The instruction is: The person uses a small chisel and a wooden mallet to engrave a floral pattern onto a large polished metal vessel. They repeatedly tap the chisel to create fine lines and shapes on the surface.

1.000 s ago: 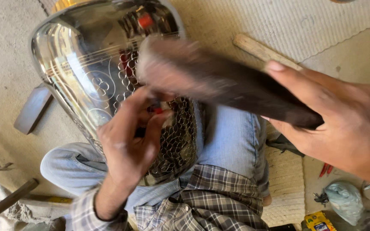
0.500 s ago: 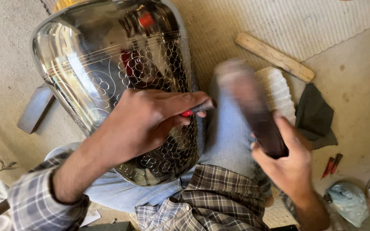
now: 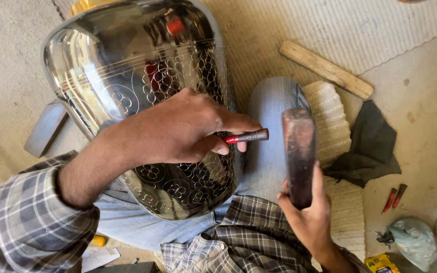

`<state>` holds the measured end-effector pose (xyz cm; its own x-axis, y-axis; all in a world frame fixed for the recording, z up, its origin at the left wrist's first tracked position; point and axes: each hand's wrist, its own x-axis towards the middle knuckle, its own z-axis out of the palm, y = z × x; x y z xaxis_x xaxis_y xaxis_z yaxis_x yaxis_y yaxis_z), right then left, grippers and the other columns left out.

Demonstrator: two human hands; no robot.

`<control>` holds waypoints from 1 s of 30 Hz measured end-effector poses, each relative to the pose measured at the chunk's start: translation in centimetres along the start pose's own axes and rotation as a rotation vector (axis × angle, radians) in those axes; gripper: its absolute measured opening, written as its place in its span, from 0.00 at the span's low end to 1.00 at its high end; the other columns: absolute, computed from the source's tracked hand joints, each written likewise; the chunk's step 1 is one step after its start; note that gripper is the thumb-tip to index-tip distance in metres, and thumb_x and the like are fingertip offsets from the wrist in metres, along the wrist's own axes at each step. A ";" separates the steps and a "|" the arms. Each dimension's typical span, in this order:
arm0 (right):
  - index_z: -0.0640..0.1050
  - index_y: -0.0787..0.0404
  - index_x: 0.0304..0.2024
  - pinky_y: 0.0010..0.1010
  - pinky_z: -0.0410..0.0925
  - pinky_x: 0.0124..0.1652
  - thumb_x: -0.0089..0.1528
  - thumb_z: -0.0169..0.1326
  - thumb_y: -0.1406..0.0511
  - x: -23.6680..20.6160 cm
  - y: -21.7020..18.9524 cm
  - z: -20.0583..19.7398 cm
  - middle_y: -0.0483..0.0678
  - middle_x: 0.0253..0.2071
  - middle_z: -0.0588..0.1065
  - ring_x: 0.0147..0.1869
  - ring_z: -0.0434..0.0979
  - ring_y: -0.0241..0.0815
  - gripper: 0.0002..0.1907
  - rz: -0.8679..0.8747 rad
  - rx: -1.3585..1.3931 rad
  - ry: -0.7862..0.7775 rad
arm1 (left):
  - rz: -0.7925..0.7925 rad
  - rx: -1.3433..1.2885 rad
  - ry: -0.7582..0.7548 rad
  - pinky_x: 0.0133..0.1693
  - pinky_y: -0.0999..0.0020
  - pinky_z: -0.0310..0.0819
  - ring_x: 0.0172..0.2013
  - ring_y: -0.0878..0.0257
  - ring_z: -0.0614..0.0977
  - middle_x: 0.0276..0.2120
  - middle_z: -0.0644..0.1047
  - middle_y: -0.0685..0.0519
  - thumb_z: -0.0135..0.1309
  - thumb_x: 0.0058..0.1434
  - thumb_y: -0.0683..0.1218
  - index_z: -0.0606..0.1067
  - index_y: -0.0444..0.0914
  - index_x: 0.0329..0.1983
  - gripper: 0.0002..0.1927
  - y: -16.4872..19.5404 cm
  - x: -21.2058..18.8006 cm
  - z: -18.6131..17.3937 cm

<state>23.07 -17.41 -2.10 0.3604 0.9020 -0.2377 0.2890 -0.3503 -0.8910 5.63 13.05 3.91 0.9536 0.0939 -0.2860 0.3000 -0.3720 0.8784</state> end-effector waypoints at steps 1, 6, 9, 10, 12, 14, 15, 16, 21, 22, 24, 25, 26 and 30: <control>0.46 0.64 0.78 0.33 0.78 0.44 0.56 0.59 0.79 0.0 -0.2 -0.2 0.53 0.41 0.76 0.43 0.80 0.40 0.53 -0.006 0.076 0.062 | 0.052 -0.025 -0.008 0.24 0.69 0.84 0.27 0.68 0.88 0.44 0.85 0.52 0.57 0.62 0.42 0.74 0.45 0.65 0.26 0.1 0.0 0.0; 0.45 0.56 0.76 0.31 0.78 0.44 0.59 0.59 0.79 0.2 -1.3 -0.5 0.49 0.41 0.75 0.43 0.77 0.37 0.51 -0.050 0.450 0.300 | -0.034 0.174 -0.285 0.25 0.61 0.80 0.21 0.59 0.83 0.41 0.88 0.61 0.57 0.69 0.48 0.71 0.55 0.71 0.26 0.0 0.3 -0.7; 0.61 0.67 0.66 0.31 0.78 0.39 0.54 0.60 0.80 0.7 -0.7 -0.6 0.50 0.38 0.77 0.40 0.81 0.39 0.39 -0.050 0.000 0.092 | 0.088 0.036 -0.157 0.26 0.63 0.82 0.27 0.68 0.87 0.41 0.87 0.55 0.56 0.60 0.39 0.74 0.48 0.67 0.29 -0.4 0.2 -0.5; 0.61 0.67 0.66 0.32 0.78 0.42 0.55 0.60 0.80 0.9 -0.4 -0.7 0.51 0.40 0.77 0.42 0.81 0.39 0.38 -0.064 0.067 0.097 | 0.159 0.004 -0.073 0.28 0.66 0.84 0.30 0.68 0.88 0.43 0.86 0.54 0.56 0.62 0.38 0.74 0.46 0.66 0.27 -0.5 -0.1 -0.3; 0.60 0.68 0.66 0.34 0.79 0.47 0.58 0.59 0.79 1.3 0.2 -1.0 0.52 0.43 0.76 0.45 0.80 0.41 0.36 -0.089 0.202 0.106 | 0.301 -0.060 0.094 0.34 0.71 0.88 0.36 0.68 0.89 0.48 0.84 0.50 0.54 0.65 0.35 0.74 0.41 0.65 0.24 -0.6 -0.8 0.1; 0.63 0.66 0.60 0.33 0.80 0.42 0.58 0.59 0.80 1.7 0.4 -1.6 0.52 0.44 0.75 0.44 0.81 0.41 0.30 -0.102 0.095 0.077 | 0.180 -0.004 0.167 0.25 0.73 0.83 0.30 0.68 0.89 0.48 0.84 0.48 0.55 0.66 0.35 0.76 0.41 0.62 0.22 -0.4 -1.5 0.6; 0.64 0.66 0.57 0.32 0.81 0.40 0.57 0.58 0.80 2.1 0.5 -1.8 0.53 0.44 0.75 0.43 0.82 0.42 0.28 -0.114 0.040 0.071 | 0.128 0.031 0.202 0.21 0.74 0.80 0.27 0.67 0.88 0.48 0.84 0.47 0.55 0.66 0.34 0.77 0.41 0.60 0.20 -0.4 -1.7 0.8; 0.64 0.67 0.60 0.33 0.80 0.40 0.56 0.59 0.80 2.5 0.3 -2.1 0.52 0.42 0.75 0.42 0.81 0.42 0.32 -0.102 0.030 0.033 | 0.120 0.056 0.262 0.20 0.75 0.81 0.28 0.67 0.88 0.49 0.83 0.46 0.55 0.66 0.33 0.76 0.40 0.61 0.20 -0.2 -2.1 0.9; 0.68 0.67 0.60 0.31 0.78 0.36 0.53 0.61 0.79 6.2 -1.5 -4.5 0.52 0.37 0.76 0.36 0.80 0.42 0.32 -0.163 -0.140 -0.125 | -0.032 0.189 0.491 0.15 0.75 0.77 0.24 0.65 0.85 0.47 0.85 0.47 0.54 0.64 0.34 0.76 0.38 0.61 0.22 1.7 -3.8 2.6; 0.65 0.69 0.64 0.31 0.78 0.37 0.54 0.60 0.79 7.2 -1.9 -4.9 0.53 0.39 0.77 0.38 0.81 0.42 0.36 -0.213 -0.148 -0.156 | -0.066 0.217 0.530 0.15 0.74 0.76 0.22 0.65 0.84 0.44 0.85 0.48 0.54 0.65 0.36 0.76 0.38 0.61 0.20 1.8 -3.9 2.9; 0.58 0.71 0.73 0.32 0.79 0.40 0.55 0.57 0.78 9.1 -3.2 -6.0 0.55 0.43 0.78 0.41 0.82 0.43 0.44 -0.302 -0.168 -0.213 | -0.128 0.269 0.599 0.14 0.72 0.74 0.19 0.66 0.80 0.37 0.86 0.50 0.56 0.68 0.39 0.77 0.38 0.61 0.18 2.0 -3.9 3.8; 0.59 0.68 0.72 0.32 0.78 0.38 0.55 0.58 0.78 10.0 -3.8 -6.4 0.58 0.44 0.77 0.40 0.82 0.44 0.43 -0.379 -0.264 -0.220 | -0.134 0.291 0.679 0.15 0.73 0.74 0.21 0.67 0.81 0.38 0.86 0.51 0.56 0.69 0.39 0.77 0.39 0.60 0.17 2.0 -3.9 4.3; 0.60 0.64 0.70 0.32 0.78 0.35 0.55 0.59 0.77 11.0 -4.4 -6.7 0.61 0.46 0.77 0.39 0.81 0.45 0.42 -0.458 -0.357 -0.231 | -0.143 0.313 0.759 0.16 0.74 0.74 0.23 0.68 0.82 0.40 0.86 0.52 0.56 0.70 0.40 0.77 0.39 0.60 0.15 2.1 -3.9 4.9; 0.57 0.56 0.74 0.27 0.72 0.25 0.59 0.61 0.75 14.5 -8.0 -8.0 0.55 0.43 0.79 0.28 0.76 0.37 0.43 -0.609 -0.497 -0.312 | -0.281 0.310 0.985 0.20 0.73 0.71 0.23 0.72 0.81 0.31 0.83 0.59 0.58 0.72 0.40 0.77 0.43 0.57 0.12 2.3 -4.7 7.2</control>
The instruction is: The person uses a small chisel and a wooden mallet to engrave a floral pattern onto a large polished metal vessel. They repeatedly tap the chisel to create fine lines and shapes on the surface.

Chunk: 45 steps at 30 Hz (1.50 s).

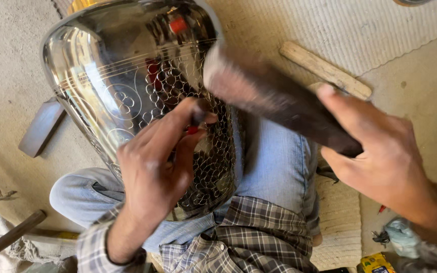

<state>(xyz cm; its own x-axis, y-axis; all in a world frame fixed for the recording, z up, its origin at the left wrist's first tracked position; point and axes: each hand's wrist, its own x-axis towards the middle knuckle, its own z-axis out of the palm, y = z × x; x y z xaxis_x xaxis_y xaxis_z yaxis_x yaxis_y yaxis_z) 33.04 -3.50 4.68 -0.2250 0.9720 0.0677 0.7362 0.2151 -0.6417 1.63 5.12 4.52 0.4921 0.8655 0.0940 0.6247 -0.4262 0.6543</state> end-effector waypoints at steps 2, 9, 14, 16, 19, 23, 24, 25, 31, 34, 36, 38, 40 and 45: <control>0.58 0.49 0.76 0.27 0.74 0.28 0.59 0.62 0.74 1.6 -0.8 -2.0 0.51 0.42 0.77 0.31 0.75 0.37 0.46 -0.059 -0.141 -0.094 | -0.043 -0.027 0.141 0.27 0.72 0.76 0.29 0.70 0.83 0.35 0.83 0.55 0.58 0.71 0.39 0.74 0.39 0.59 0.15 0.2 -1.4 0.6; 0.61 0.45 0.76 0.33 0.73 0.25 0.56 0.62 0.74 5.9 -3.6 -5.6 0.46 0.32 0.74 0.23 0.71 0.38 0.48 -0.238 -0.399 -0.330 | -0.141 -0.218 0.435 0.18 0.80 0.74 0.21 0.72 0.79 0.26 0.79 0.52 0.62 0.66 0.32 0.70 0.34 0.48 0.13 -0.5 -3.6 2.7; 0.62 0.47 0.75 0.28 0.72 0.23 0.55 0.66 0.70 6.3 -3.6 -4.6 0.43 0.28 0.75 0.22 0.73 0.34 0.47 -0.107 -0.250 -0.276 | -0.118 -0.606 0.493 0.43 0.69 0.91 0.43 0.58 0.86 0.47 0.78 0.40 0.55 0.71 0.27 0.62 0.30 0.62 0.21 0.1 -2.8 2.6; 0.62 0.52 0.74 0.27 0.70 0.25 0.58 0.66 0.68 6.0 -3.2 -4.3 0.42 0.27 0.73 0.24 0.72 0.33 0.44 -0.098 -0.215 -0.176 | -0.145 -0.618 0.506 0.47 0.67 0.90 0.48 0.55 0.84 0.51 0.75 0.38 0.56 0.68 0.26 0.60 0.29 0.62 0.24 0.6 -2.5 2.6; 0.62 0.54 0.73 0.30 0.69 0.25 0.58 0.67 0.70 5.6 -2.6 -4.3 0.45 0.27 0.72 0.25 0.73 0.35 0.43 -0.151 -0.283 -0.106 | -0.106 -0.599 0.482 0.45 0.69 0.90 0.49 0.56 0.84 0.53 0.73 0.36 0.56 0.66 0.25 0.59 0.28 0.62 0.26 0.6 -1.7 3.0; 0.63 0.50 0.73 0.33 0.71 0.30 0.59 0.68 0.73 5.5 -2.1 -4.8 0.51 0.35 0.75 0.33 0.76 0.41 0.44 -0.229 -0.358 -0.094 | -0.040 -0.552 0.454 0.48 0.70 0.92 0.48 0.56 0.86 0.53 0.75 0.38 0.58 0.70 0.25 0.59 0.30 0.66 0.28 0.2 -1.5 3.4; 0.64 0.49 0.73 0.33 0.73 0.32 0.58 0.68 0.74 5.6 -2.0 -5.0 0.53 0.38 0.75 0.35 0.77 0.43 0.45 -0.238 -0.374 -0.116 | -0.042 -0.536 0.460 0.48 0.69 0.92 0.48 0.56 0.86 0.53 0.74 0.37 0.58 0.69 0.24 0.58 0.30 0.65 0.28 0.2 -1.6 3.5; 0.65 0.48 0.73 0.33 0.73 0.32 0.58 0.67 0.74 5.6 -1.9 -5.1 0.53 0.38 0.75 0.34 0.77 0.43 0.43 -0.265 -0.378 -0.121 | -0.043 -0.521 0.465 0.48 0.69 0.91 0.48 0.55 0.86 0.53 0.73 0.37 0.58 0.68 0.24 0.58 0.30 0.64 0.29 0.2 -1.7 3.6; 0.65 0.52 0.70 0.32 0.73 0.32 0.59 0.63 0.74 6.8 -1.7 -5.6 0.52 0.38 0.75 0.32 0.76 0.41 0.38 -0.252 -0.204 -0.149 | -0.075 -0.529 0.464 0.46 0.72 0.90 0.46 0.57 0.85 0.49 0.73 0.38 0.57 0.70 0.24 0.57 0.31 0.65 0.28 0.2 -2.7 3.8; 0.63 0.52 0.70 0.31 0.73 0.31 0.60 0.61 0.73 7.8 -2.0 -5.8 0.51 0.37 0.76 0.31 0.76 0.40 0.38 -0.232 -0.181 -0.197 | -0.024 -0.566 0.491 0.44 0.72 0.91 0.46 0.57 0.86 0.50 0.75 0.39 0.56 0.73 0.24 0.57 0.33 0.65 0.27 -0.2 -2.5 4.1; 0.62 0.52 0.70 0.31 0.73 0.31 0.60 0.60 0.73 8.4 -2.4 -5.8 0.51 0.37 0.77 0.30 0.77 0.39 0.37 -0.233 -0.195 -0.244 | 0.048 -0.534 0.494 0.41 0.71 0.91 0.43 0.58 0.87 0.49 0.76 0.40 0.56 0.72 0.26 0.59 0.34 0.66 0.26 -0.7 -2.0 4.1; 0.61 0.52 0.70 0.30 0.73 0.30 0.61 0.59 0.73 8.7 -2.8 -5.9 0.50 0.37 0.77 0.29 0.77 0.38 0.37 -0.268 -0.301 -0.337 | 0.094 -0.439 0.450 0.38 0.71 0.92 0.39 0.60 0.88 0.47 0.79 0.42 0.55 0.72 0.28 0.62 0.34 0.64 0.23 -1.2 -1.6 3.6; 0.60 0.52 0.70 0.30 0.73 0.30 0.61 0.58 0.73 9.0 -2.8 -5.9 0.50 0.37 0.78 0.29 0.77 0.37 0.37 -0.237 -0.229 -0.338 | 0.084 -0.306 0.371 0.35 0.73 0.91 0.36 0.63 0.88 0.47 0.81 0.45 0.57 0.72 0.31 0.66 0.34 0.62 0.20 -1.4 -1.2 2.9; 0.57 0.44 0.76 0.27 0.76 0.29 0.59 0.58 0.74 8.1 -1.3 -5.1 0.46 0.33 0.78 0.28 0.75 0.39 0.46 -0.042 -0.317 -0.412 | -0.007 -0.054 0.135 0.33 0.75 0.86 0.34 0.70 0.87 0.45 0.84 0.53 0.64 0.71 0.39 0.74 0.37 0.62 0.18 -1.0 0.3 1.2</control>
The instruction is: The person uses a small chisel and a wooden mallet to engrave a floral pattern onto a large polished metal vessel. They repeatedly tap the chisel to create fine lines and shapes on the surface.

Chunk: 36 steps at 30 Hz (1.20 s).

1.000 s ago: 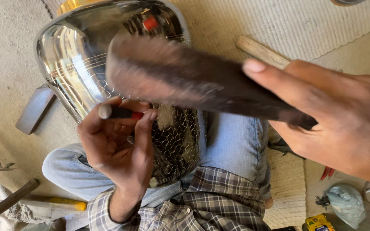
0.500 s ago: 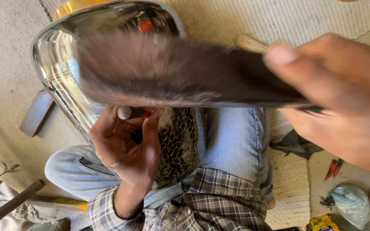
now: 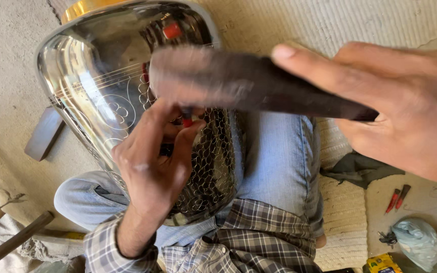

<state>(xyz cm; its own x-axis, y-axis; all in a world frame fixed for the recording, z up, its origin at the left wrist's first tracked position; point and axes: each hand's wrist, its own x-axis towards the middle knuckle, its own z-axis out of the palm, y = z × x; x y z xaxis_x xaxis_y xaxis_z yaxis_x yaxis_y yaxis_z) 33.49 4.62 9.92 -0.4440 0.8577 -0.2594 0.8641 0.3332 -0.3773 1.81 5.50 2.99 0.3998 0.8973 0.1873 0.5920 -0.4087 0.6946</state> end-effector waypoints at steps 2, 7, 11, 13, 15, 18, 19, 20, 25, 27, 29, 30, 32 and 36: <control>0.55 0.50 0.76 0.29 0.76 0.32 0.57 0.59 0.75 -0.8 0.3 1.3 0.52 0.39 0.77 0.33 0.78 0.40 0.48 -0.028 0.194 0.186 | 0.059 0.013 -0.048 0.34 0.74 0.86 0.36 0.69 0.88 0.47 0.85 0.53 0.65 0.70 0.42 0.73 0.39 0.64 0.21 0.0 1.0 -0.1; 0.58 0.54 0.74 0.31 0.78 0.34 0.53 0.60 0.77 -3.1 0.5 4.6 0.51 0.39 0.79 0.35 0.80 0.40 0.48 0.102 0.318 0.243 | 0.052 -0.002 -0.198 0.27 0.72 0.82 0.33 0.69 0.87 0.47 0.85 0.55 0.64 0.67 0.43 0.74 0.40 0.63 0.21 0.4 2.3 -0.7; 0.59 0.63 0.73 0.30 0.76 0.34 0.55 0.61 0.77 -3.5 0.0 7.1 0.59 0.47 0.78 0.37 0.81 0.42 0.45 0.148 0.422 0.340 | 0.118 -0.015 -0.285 0.22 0.74 0.80 0.28 0.69 0.85 0.49 0.85 0.52 0.63 0.67 0.44 0.76 0.41 0.62 0.20 0.0 3.4 -0.8; 0.59 0.64 0.73 0.30 0.77 0.34 0.55 0.61 0.77 -3.8 -0.4 8.2 0.59 0.48 0.77 0.37 0.81 0.42 0.45 0.158 0.503 0.413 | 0.144 -0.027 -0.356 0.17 0.75 0.77 0.23 0.69 0.84 0.50 0.85 0.50 0.63 0.67 0.44 0.76 0.42 0.62 0.20 -0.2 4.0 -0.8; 0.57 0.63 0.74 0.30 0.79 0.40 0.58 0.60 0.76 -4.3 -1.3 9.4 0.50 0.41 0.75 0.39 0.80 0.39 0.44 0.232 0.814 0.556 | 0.143 -0.056 -0.450 0.12 0.76 0.73 0.19 0.70 0.82 0.50 0.86 0.51 0.61 0.67 0.43 0.77 0.42 0.62 0.20 -0.2 4.4 -1.2; 0.60 0.63 0.72 0.37 0.75 0.39 0.53 0.61 0.78 -5.1 -2.4 11.0 0.65 0.51 0.77 0.45 0.82 0.51 0.45 0.193 0.353 0.510 | 0.175 -0.111 -0.561 0.12 0.79 0.76 0.19 0.69 0.83 0.51 0.84 0.46 0.59 0.67 0.39 0.76 0.41 0.63 0.20 -0.1 5.3 -1.3; 0.56 0.63 0.73 0.33 0.75 0.39 0.54 0.60 0.78 -5.3 -2.8 11.5 0.58 0.46 0.76 0.42 0.81 0.45 0.46 0.246 0.566 0.565 | 0.205 -0.127 -0.574 0.14 0.78 0.78 0.22 0.68 0.84 0.51 0.84 0.46 0.59 0.66 0.39 0.76 0.40 0.63 0.21 0.0 5.6 -1.3; 0.53 0.63 0.74 0.30 0.75 0.40 0.55 0.60 0.77 -5.4 -3.2 12.1 0.51 0.42 0.76 0.40 0.79 0.40 0.48 0.297 0.782 0.612 | 0.229 -0.141 -0.586 0.17 0.78 0.79 0.24 0.67 0.85 0.51 0.84 0.46 0.59 0.66 0.39 0.76 0.39 0.62 0.21 0.1 5.9 -1.2; 0.55 0.63 0.76 0.30 0.73 0.42 0.52 0.60 0.80 -6.6 -4.7 14.7 0.50 0.37 0.76 0.39 0.80 0.39 0.51 0.481 0.791 0.396 | 0.232 -0.219 -0.685 0.18 0.75 0.80 0.26 0.66 0.87 0.48 0.84 0.46 0.60 0.64 0.38 0.77 0.36 0.60 0.20 0.0 7.7 -1.1; 0.53 0.64 0.79 0.29 0.73 0.44 0.53 0.58 0.81 -7.2 -5.3 15.8 0.50 0.37 0.74 0.41 0.77 0.38 0.53 0.550 0.953 0.436 | 0.270 -0.222 -0.672 0.21 0.72 0.82 0.29 0.63 0.88 0.49 0.84 0.45 0.61 0.60 0.39 0.77 0.35 0.59 0.22 0.0 8.0 -1.1; 0.52 0.64 0.79 0.29 0.73 0.46 0.55 0.59 0.80 -7.9 -5.5 16.6 0.50 0.40 0.75 0.43 0.77 0.38 0.52 0.555 0.903 0.525 | 0.340 -0.287 -0.741 0.23 0.73 0.82 0.32 0.63 0.89 0.49 0.84 0.45 0.58 0.64 0.37 0.76 0.35 0.60 0.20 -0.3 8.7 -0.6; 0.52 0.64 0.79 0.29 0.72 0.47 0.55 0.59 0.80 -8.2 -5.6 17.0 0.49 0.41 0.75 0.44 0.77 0.37 0.52 0.556 0.877 0.575 | 0.380 -0.317 -0.775 0.23 0.74 0.82 0.34 0.63 0.89 0.49 0.84 0.45 0.57 0.66 0.35 0.76 0.35 0.61 0.19 -0.5 9.0 -0.4; 0.50 0.62 0.77 0.29 0.74 0.48 0.60 0.61 0.80 -8.8 -6.0 17.5 0.48 0.42 0.74 0.46 0.76 0.37 0.49 0.489 1.114 0.717 | 0.330 -0.346 -0.900 0.24 0.72 0.85 0.31 0.64 0.89 0.47 0.84 0.46 0.57 0.65 0.37 0.76 0.37 0.61 0.20 -0.7 9.4 0.0; 0.47 0.60 0.77 0.30 0.75 0.43 0.59 0.60 0.82 -9.3 -6.2 18.1 0.48 0.39 0.73 0.43 0.76 0.38 0.52 0.487 1.189 0.757 | 0.380 -0.434 -0.976 0.28 0.72 0.86 0.35 0.63 0.89 0.54 0.82 0.45 0.52 0.62 0.33 0.75 0.38 0.62 0.24 -0.9 10.0 0.4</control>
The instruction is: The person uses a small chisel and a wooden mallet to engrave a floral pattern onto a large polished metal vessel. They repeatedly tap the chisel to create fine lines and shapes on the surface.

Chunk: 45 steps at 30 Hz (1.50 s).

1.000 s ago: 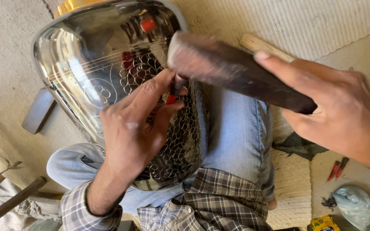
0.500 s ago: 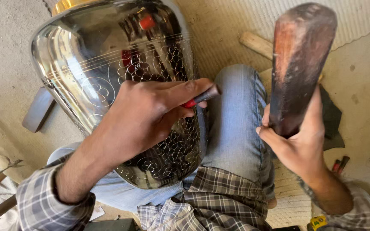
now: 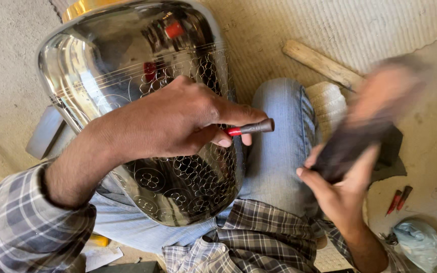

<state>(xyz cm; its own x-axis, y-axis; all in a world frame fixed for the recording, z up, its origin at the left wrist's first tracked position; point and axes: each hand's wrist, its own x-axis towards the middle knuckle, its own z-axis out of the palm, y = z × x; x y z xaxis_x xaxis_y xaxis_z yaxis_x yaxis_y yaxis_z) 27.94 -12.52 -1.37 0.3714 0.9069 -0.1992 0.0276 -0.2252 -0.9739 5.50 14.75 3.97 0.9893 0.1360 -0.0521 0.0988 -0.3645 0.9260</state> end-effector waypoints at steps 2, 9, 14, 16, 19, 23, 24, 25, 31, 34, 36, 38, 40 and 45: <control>0.47 0.57 0.77 0.33 0.76 0.41 0.54 0.60 0.84 0.1 0.2 0.1 0.50 0.37 0.75 0.40 0.78 0.40 0.56 -0.047 -0.331 -0.080 | -0.032 0.034 -0.021 0.28 0.69 0.86 0.33 0.64 0.89 0.48 0.84 0.48 0.54 0.61 0.34 0.76 0.39 0.62 0.24 0.0 0.0 0.0; 0.51 0.60 0.77 0.32 0.79 0.38 0.53 0.58 0.82 2.2 -0.6 0.4 0.55 0.43 0.77 0.38 0.82 0.40 0.53 -0.152 -0.464 -0.177 | -0.221 0.161 0.107 0.17 0.70 0.78 0.27 0.64 0.87 0.43 0.85 0.50 0.54 0.70 0.38 0.78 0.42 0.59 0.16 1.7 -1.0 0.9; 0.50 0.62 0.76 0.30 0.75 0.36 0.54 0.60 0.83 4.5 -1.9 -0.1 0.57 0.43 0.76 0.40 0.80 0.42 0.53 -0.292 -0.506 -0.183 | -0.239 0.312 0.332 0.20 0.72 0.80 0.23 0.64 0.85 0.43 0.85 0.47 0.60 0.63 0.41 0.76 0.37 0.61 0.22 2.8 -2.2 1.9; 0.52 0.62 0.76 0.30 0.76 0.35 0.54 0.60 0.84 5.1 -2.2 -0.2 0.58 0.42 0.76 0.38 0.80 0.42 0.52 -0.322 -0.572 -0.234 | -0.292 0.317 0.354 0.17 0.73 0.79 0.21 0.66 0.84 0.43 0.85 0.48 0.59 0.65 0.41 0.75 0.38 0.62 0.22 2.8 -2.5 2.4; 0.51 0.63 0.79 0.33 0.77 0.41 0.57 0.60 0.81 5.9 -2.8 -0.5 0.53 0.40 0.74 0.39 0.79 0.41 0.52 -0.218 -0.293 -0.203 | -0.276 0.373 0.462 0.20 0.73 0.79 0.26 0.66 0.85 0.46 0.85 0.50 0.58 0.68 0.40 0.75 0.39 0.64 0.21 3.0 -3.0 3.3; 0.49 0.63 0.78 0.32 0.78 0.42 0.60 0.60 0.81 7.0 -3.5 -0.6 0.52 0.42 0.75 0.40 0.79 0.40 0.50 -0.300 -0.257 -0.171 | -0.301 0.433 0.554 0.24 0.69 0.80 0.31 0.64 0.87 0.47 0.85 0.52 0.59 0.68 0.41 0.75 0.41 0.64 0.21 3.4 -3.5 3.9; 0.48 0.62 0.77 0.32 0.78 0.42 0.61 0.60 0.80 7.3 -3.6 -0.6 0.50 0.42 0.75 0.40 0.79 0.38 0.49 -0.286 -0.160 -0.169 | -0.297 0.445 0.570 0.26 0.68 0.81 0.34 0.63 0.88 0.48 0.85 0.52 0.59 0.67 0.41 0.74 0.41 0.65 0.22 3.6 -3.7 4.1; 0.50 0.63 0.77 0.32 0.78 0.41 0.60 0.60 0.80 7.7 -3.7 -0.5 0.50 0.42 0.75 0.40 0.79 0.39 0.49 -0.279 -0.189 -0.208 | -0.320 0.441 0.574 0.25 0.68 0.80 0.34 0.62 0.88 0.47 0.85 0.52 0.59 0.67 0.41 0.74 0.41 0.64 0.21 3.7 -3.7 4.1; 0.60 0.67 0.74 0.35 0.78 0.38 0.56 0.59 0.79 10.0 -5.2 -0.4 0.54 0.46 0.76 0.40 0.80 0.43 0.44 -0.344 -0.514 -0.410 | -0.394 0.428 0.688 0.27 0.69 0.82 0.31 0.63 0.87 0.44 0.85 0.53 0.61 0.68 0.41 0.75 0.41 0.63 0.20 3.9 -3.6 5.2; 0.64 0.67 0.71 0.38 0.76 0.34 0.55 0.60 0.78 11.2 -6.5 -0.3 0.59 0.53 0.78 0.39 0.81 0.47 0.41 -0.432 -0.782 -0.433 | -0.481 0.459 0.708 0.24 0.70 0.80 0.28 0.66 0.85 0.40 0.86 0.55 0.63 0.67 0.42 0.76 0.43 0.62 0.19 3.8 -3.6 5.9; 0.62 0.67 0.73 0.35 0.74 0.30 0.57 0.60 0.77 11.9 -7.1 0.2 0.58 0.53 0.78 0.34 0.79 0.42 0.42 -0.256 -0.643 -0.408 | -0.453 0.502 0.791 0.33 0.69 0.83 0.37 0.65 0.87 0.46 0.85 0.55 0.63 0.69 0.43 0.74 0.42 0.64 0.21 4.2 -4.0 6.5; 0.61 0.65 0.72 0.34 0.75 0.31 0.57 0.60 0.77 12.4 -7.8 0.5 0.59 0.55 0.77 0.36 0.80 0.43 0.41 -0.359 -0.652 -0.453 | -0.454 0.469 0.856 0.27 0.72 0.80 0.33 0.69 0.87 0.45 0.86 0.56 0.62 0.69 0.39 0.75 0.42 0.62 0.19 4.2 -4.1 7.0; 0.60 0.63 0.71 0.32 0.76 0.33 0.58 0.59 0.78 12.8 -8.6 0.4 0.60 0.58 0.76 0.38 0.81 0.43 0.40 -0.462 -0.663 -0.491 | -0.449 0.446 0.921 0.27 0.73 0.79 0.32 0.70 0.87 0.45 0.86 0.57 0.61 0.70 0.37 0.75 0.41 0.61 0.18 4.3 -4.2 7.5; 0.59 0.59 0.71 0.33 0.78 0.38 0.59 0.63 0.75 14.1 -11.0 0.5 0.62 0.62 0.73 0.43 0.81 0.48 0.41 -0.699 -0.769 -0.565 | -0.426 0.346 1.062 0.41 0.70 0.88 0.41 0.64 0.89 0.46 0.84 0.52 0.58 0.68 0.31 0.72 0.36 0.62 0.21 4.8 -4.3 8.7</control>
<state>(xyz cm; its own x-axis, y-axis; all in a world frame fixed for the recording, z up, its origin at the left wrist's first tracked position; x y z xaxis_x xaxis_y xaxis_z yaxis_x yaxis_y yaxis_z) 32.45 2.92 6.47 -0.4043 0.9034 0.1429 0.6850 0.4026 -0.6072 2.63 4.41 5.34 0.3032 0.9402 0.1552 0.5821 -0.3117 0.7510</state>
